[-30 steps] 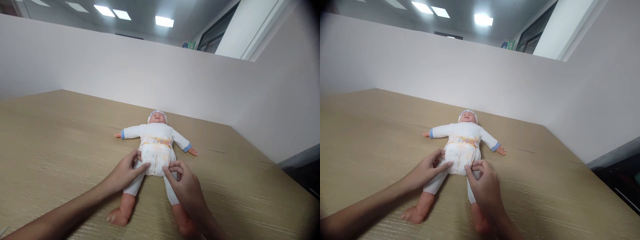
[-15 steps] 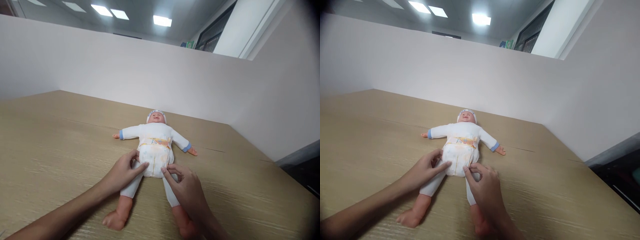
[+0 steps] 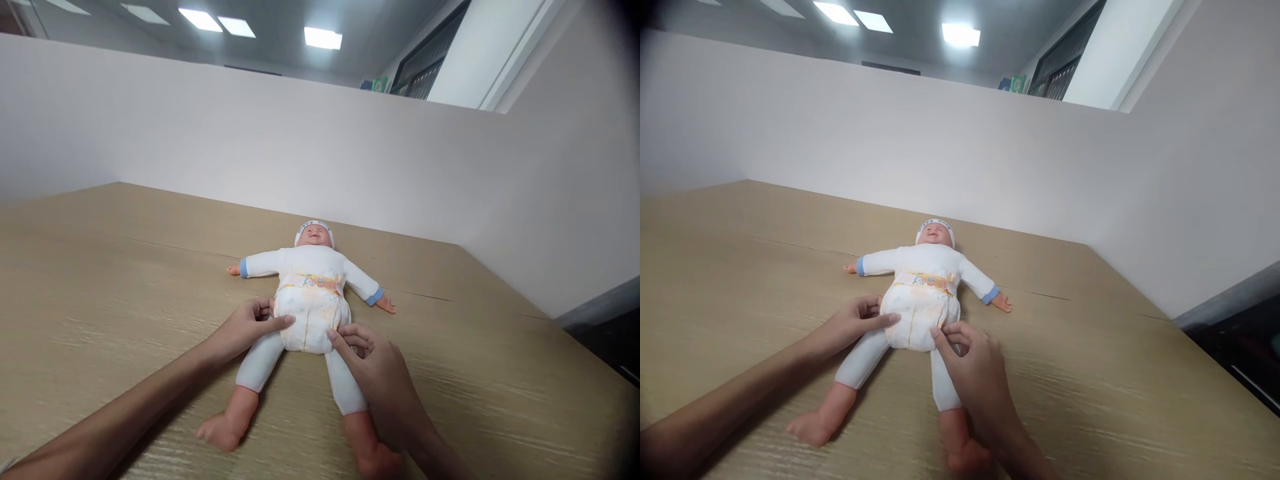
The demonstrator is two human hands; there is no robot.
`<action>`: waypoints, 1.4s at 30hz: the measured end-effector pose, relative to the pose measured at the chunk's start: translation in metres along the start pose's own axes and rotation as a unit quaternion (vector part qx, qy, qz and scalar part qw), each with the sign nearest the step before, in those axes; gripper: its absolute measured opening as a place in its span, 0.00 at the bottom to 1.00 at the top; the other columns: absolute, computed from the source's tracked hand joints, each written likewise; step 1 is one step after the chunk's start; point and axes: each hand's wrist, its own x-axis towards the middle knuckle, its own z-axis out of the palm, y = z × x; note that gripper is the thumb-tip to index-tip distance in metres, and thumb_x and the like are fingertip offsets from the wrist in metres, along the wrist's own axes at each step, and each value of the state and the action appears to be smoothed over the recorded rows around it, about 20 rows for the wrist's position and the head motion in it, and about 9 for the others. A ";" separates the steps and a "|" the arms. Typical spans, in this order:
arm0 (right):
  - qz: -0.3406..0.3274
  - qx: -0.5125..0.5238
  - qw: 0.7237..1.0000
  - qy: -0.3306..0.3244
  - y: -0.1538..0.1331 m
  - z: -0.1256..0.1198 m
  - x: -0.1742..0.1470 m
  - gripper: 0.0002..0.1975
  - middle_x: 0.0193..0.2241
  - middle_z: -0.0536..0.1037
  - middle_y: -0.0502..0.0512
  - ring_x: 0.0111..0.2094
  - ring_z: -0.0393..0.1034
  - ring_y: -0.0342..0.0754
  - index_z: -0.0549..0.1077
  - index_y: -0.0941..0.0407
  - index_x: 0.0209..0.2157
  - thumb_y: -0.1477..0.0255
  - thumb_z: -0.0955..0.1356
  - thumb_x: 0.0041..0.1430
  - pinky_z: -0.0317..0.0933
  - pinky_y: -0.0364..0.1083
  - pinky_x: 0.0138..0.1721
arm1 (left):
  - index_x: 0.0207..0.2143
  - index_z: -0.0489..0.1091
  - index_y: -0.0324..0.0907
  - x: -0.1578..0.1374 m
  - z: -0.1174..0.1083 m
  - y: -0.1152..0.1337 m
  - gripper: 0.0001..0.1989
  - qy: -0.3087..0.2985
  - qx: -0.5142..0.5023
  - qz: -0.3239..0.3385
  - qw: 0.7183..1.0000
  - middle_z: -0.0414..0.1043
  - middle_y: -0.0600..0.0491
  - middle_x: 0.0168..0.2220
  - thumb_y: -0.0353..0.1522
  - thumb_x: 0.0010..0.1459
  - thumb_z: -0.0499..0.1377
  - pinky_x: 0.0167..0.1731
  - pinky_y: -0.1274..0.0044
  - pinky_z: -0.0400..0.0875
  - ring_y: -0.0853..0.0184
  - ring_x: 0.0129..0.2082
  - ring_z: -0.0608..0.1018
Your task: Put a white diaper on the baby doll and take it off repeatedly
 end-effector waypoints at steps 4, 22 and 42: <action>-0.013 -0.010 0.999 -0.040 0.001 -0.004 0.002 0.20 0.37 0.88 0.57 0.40 0.82 0.59 0.84 0.52 0.34 0.51 0.71 0.66 0.70 0.52 0.41 | 0.46 0.80 0.41 -0.001 -0.003 0.000 0.25 -0.023 0.021 0.017 0.999 0.84 0.46 0.42 0.52 0.59 0.71 0.44 0.66 0.78 0.52 0.45 0.83; -0.082 -0.048 0.994 -0.049 0.019 0.012 0.003 0.16 0.43 0.84 0.56 0.51 0.72 0.61 0.83 0.50 0.38 0.53 0.70 0.66 0.63 0.57 0.56 | 0.52 0.84 0.44 0.001 -0.012 0.000 0.22 -0.104 0.030 0.023 0.994 0.85 0.48 0.50 0.50 0.66 0.67 0.47 0.70 0.76 0.55 0.48 0.83; -0.017 0.153 0.985 -0.083 0.023 0.016 0.006 0.20 0.36 0.82 0.53 0.38 0.73 0.52 0.80 0.53 0.40 0.50 0.74 0.64 0.67 0.49 0.40 | 0.61 0.78 0.46 0.006 -0.015 0.000 0.26 -0.139 -0.073 -0.003 0.988 0.81 0.45 0.61 0.45 0.65 0.70 0.61 0.62 0.76 0.53 0.56 0.83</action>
